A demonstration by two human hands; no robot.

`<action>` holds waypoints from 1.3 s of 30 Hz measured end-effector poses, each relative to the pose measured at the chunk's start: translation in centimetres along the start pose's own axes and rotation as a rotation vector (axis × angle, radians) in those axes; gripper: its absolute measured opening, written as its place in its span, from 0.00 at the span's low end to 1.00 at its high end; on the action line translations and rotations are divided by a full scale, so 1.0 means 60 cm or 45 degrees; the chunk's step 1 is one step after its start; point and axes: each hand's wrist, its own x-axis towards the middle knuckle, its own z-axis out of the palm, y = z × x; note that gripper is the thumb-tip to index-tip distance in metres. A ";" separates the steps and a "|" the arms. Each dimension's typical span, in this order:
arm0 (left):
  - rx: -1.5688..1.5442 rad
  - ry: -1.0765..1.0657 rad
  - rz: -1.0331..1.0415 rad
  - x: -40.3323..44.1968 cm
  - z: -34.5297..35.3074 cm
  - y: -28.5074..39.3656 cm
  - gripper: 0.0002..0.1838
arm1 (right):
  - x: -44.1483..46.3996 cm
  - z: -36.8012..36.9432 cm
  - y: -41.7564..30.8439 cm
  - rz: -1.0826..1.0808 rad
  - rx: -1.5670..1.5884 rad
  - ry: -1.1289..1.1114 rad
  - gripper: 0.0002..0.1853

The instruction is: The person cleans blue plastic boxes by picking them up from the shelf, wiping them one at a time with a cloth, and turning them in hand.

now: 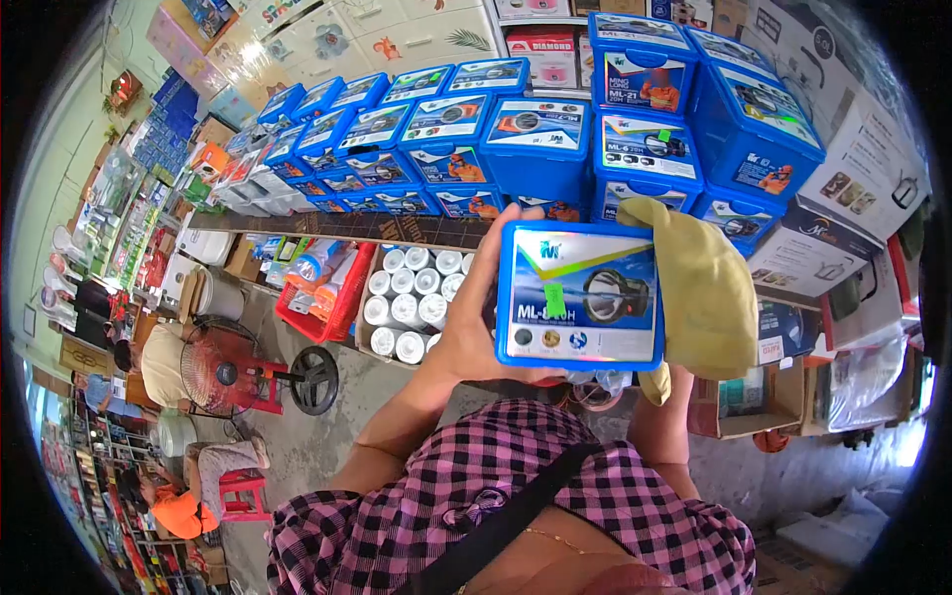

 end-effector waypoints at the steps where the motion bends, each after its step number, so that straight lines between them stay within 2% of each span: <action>1: 0.001 0.008 -0.004 -0.002 -0.003 -0.001 0.75 | -0.002 0.004 0.004 0.009 0.010 -0.008 0.25; 5: 0.394 0.039 -0.001 -0.016 -0.018 -0.002 0.69 | -0.013 0.017 0.018 0.069 0.045 -0.051 0.28; 9: 0.651 0.041 0.042 -0.016 -0.023 -0.003 0.68 | -0.026 0.023 0.027 0.134 0.056 -0.094 0.30; 12: 0.682 0.021 -0.061 -0.019 -0.013 -0.006 0.67 | -0.038 0.022 0.027 0.172 0.054 -0.104 0.32; 18: 0.671 0.046 0.015 -0.020 -0.016 -0.014 0.63 | -0.041 0.032 0.026 0.205 0.049 -0.161 0.35; 20: 0.845 0.032 0.114 -0.020 -0.021 -0.030 0.61 | -0.055 0.052 0.024 -0.148 -0.409 -0.334 0.39; 21: 0.791 -0.044 0.046 -0.022 -0.027 -0.044 0.54 | -0.053 0.069 -0.017 -0.345 -0.741 -0.469 0.36; 22: 1.015 -0.062 0.140 -0.026 -0.029 -0.050 0.47 | -0.052 0.065 -0.023 -0.557 -0.903 -0.522 0.31; 24: 0.889 0.065 0.159 -0.033 -0.015 -0.051 0.40 | -0.046 0.057 0.012 -0.660 -0.821 -0.457 0.28; 25: 0.923 0.065 0.174 -0.033 -0.021 -0.061 0.44 | -0.039 0.053 0.006 -0.576 -0.848 -0.428 0.24; 26: 0.917 0.062 0.169 -0.037 -0.024 -0.059 0.44 | -0.025 0.049 0.014 -0.552 -0.883 -0.339 0.26; 28: 0.736 0.021 0.316 -0.036 -0.027 -0.042 0.51 | -0.005 0.032 0.051 -0.312 -0.708 -0.171 0.25; 29: 0.822 0.021 0.269 -0.039 -0.027 -0.038 0.57 | -0.004 0.029 0.059 -0.280 -0.507 -0.191 0.22; 30: 0.824 0.025 0.266 -0.040 -0.027 -0.042 0.57 | -0.008 0.033 0.051 -0.279 -0.505 -0.197 0.22; 32: 0.781 -0.144 0.147 -0.048 -0.026 -0.059 0.54 | -0.040 0.046 0.024 -0.432 -0.762 -0.368 0.20; 33: 0.505 -0.044 0.060 -0.052 -0.028 -0.070 0.48 | -0.058 0.060 0.018 -0.483 -0.584 -0.414 0.19; 34: 0.997 0.055 0.128 -0.039 -0.018 -0.063 0.47 | -0.074 0.067 0.022 -0.617 -0.632 -0.464 0.21; 36: 0.813 0.039 -0.045 -0.045 -0.019 -0.054 0.45 | -0.074 0.082 0.008 -0.836 -0.613 -0.488 0.22; 38: 0.826 0.026 -0.004 -0.049 -0.027 -0.053 0.46 | -0.060 0.065 0.010 -0.685 -0.671 -0.494 0.23; 39: 0.815 0.008 0.069 -0.048 -0.030 -0.044 0.46 | -0.052 0.063 0.012 -0.633 -0.713 -0.405 0.24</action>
